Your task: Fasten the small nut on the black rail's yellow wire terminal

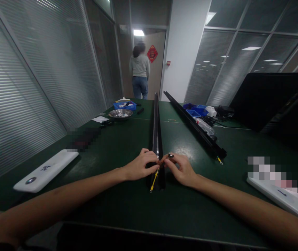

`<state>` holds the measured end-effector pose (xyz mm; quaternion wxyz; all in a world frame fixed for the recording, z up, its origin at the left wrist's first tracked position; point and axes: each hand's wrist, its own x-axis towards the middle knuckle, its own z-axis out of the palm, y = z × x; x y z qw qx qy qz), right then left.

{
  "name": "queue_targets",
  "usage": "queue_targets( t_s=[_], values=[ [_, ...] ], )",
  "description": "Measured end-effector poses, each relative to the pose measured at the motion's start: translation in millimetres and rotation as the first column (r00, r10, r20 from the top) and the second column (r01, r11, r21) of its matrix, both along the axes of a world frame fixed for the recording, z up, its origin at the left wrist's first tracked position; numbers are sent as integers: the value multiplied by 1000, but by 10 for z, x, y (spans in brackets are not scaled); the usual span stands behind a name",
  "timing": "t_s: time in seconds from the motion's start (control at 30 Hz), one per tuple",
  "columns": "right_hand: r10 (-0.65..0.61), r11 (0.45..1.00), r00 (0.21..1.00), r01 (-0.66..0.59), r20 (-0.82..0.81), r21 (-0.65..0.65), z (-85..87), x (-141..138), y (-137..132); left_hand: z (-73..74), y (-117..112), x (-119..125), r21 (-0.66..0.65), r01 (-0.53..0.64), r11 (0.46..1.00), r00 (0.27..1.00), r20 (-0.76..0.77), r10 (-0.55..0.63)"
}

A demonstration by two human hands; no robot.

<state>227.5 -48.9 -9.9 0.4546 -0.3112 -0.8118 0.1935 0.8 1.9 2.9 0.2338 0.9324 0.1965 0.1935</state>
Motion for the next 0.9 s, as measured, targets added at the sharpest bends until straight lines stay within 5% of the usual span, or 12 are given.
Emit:
queue_targets(
  t_s=[0.9],
  values=[
    [22,999,999,-21,-38,26,-9,8,8,-16,2,-2,10,5,1000,1000,6,-5]
  ],
)
